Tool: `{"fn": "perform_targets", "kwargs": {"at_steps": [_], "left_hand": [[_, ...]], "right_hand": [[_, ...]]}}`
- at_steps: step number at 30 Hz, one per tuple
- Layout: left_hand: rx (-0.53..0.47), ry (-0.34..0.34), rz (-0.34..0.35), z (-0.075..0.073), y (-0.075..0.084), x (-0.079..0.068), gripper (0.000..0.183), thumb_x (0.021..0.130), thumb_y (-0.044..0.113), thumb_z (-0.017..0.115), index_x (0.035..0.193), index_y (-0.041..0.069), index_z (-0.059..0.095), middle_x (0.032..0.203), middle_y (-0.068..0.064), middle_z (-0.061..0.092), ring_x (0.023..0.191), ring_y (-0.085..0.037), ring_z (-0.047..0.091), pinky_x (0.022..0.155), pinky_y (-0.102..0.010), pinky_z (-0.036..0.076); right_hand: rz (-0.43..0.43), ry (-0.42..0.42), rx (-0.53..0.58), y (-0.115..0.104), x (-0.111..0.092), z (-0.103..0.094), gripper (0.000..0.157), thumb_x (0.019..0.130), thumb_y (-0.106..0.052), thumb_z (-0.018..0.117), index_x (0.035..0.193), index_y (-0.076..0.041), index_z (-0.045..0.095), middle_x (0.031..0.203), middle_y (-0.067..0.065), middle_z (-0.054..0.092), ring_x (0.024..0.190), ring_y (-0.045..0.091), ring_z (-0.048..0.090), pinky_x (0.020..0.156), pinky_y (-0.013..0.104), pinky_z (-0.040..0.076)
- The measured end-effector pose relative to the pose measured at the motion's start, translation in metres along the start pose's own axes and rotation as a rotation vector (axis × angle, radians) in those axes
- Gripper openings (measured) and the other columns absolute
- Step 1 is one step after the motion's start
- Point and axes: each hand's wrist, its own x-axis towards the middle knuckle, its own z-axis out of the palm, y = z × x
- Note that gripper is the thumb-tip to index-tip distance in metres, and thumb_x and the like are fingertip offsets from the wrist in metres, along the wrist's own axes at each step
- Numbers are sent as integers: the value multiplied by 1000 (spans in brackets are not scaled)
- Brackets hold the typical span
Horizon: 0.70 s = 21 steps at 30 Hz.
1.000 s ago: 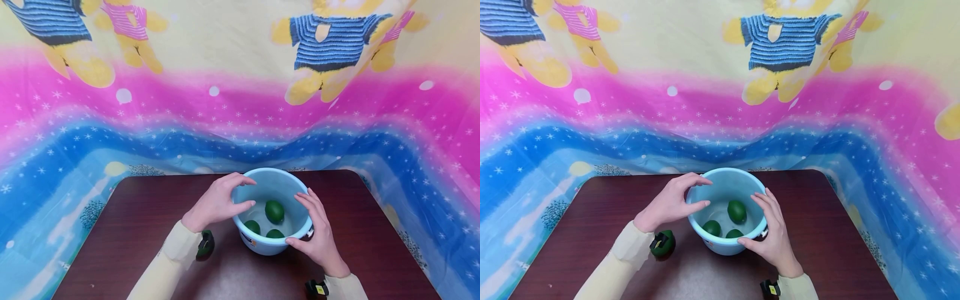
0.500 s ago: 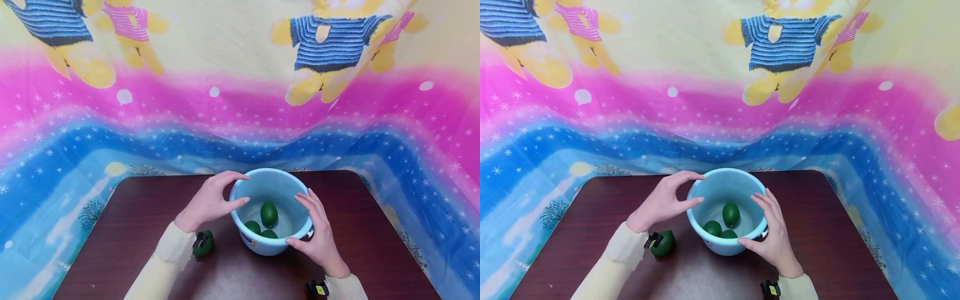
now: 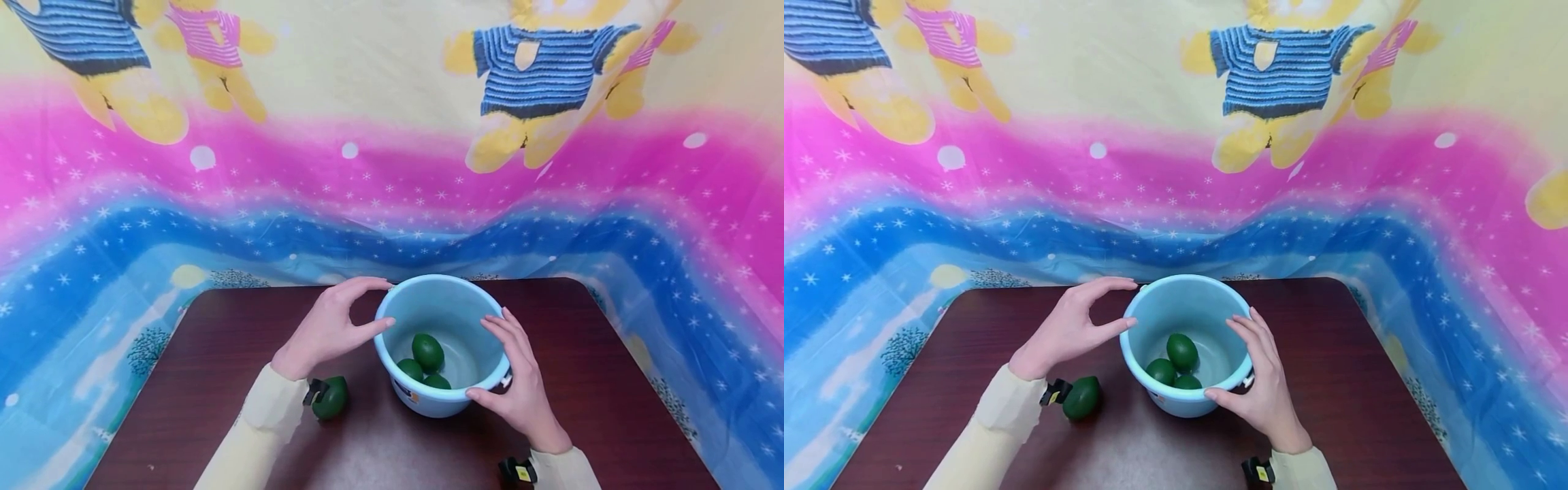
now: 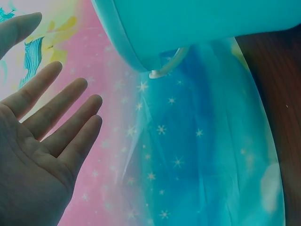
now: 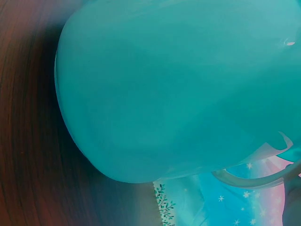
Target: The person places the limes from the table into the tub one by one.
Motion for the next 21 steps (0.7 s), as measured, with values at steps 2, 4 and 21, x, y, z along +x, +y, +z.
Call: {"fn": "perform_targets", "kwargs": {"at_steps": [2, 4, 21], "left_hand": [[16, 8, -7, -3, -2, -1, 55, 88, 40, 81, 137, 22, 63, 134, 11, 60, 126, -10, 54, 102, -40, 48], [28, 16, -12, -6, -3, -3, 56, 88, 42, 80, 138, 22, 62, 136, 10, 59, 128, -10, 53, 104, -41, 47], [64, 61, -114, -24, -16, -21, 66, 89, 53, 75, 145, 26, 56, 143, 12, 54, 134, -12, 48, 105, -48, 45]], "right_hand": [[3, -2, -1, 0, 0, 0, 101, 62, -28, 96, 151, -15, 50, 155, 5, 42, 150, 33, 19, 108, 20, 31], [6, -4, -3, -1, 0, 0, 100, 62, -28, 96, 151, -15, 50, 155, 5, 42, 150, 33, 19, 108, 20, 31], [46, -14, -22, -5, 0, -1, 101, 61, -24, 96, 151, -18, 50, 156, 2, 41, 151, 29, 18, 107, 22, 33]]}}
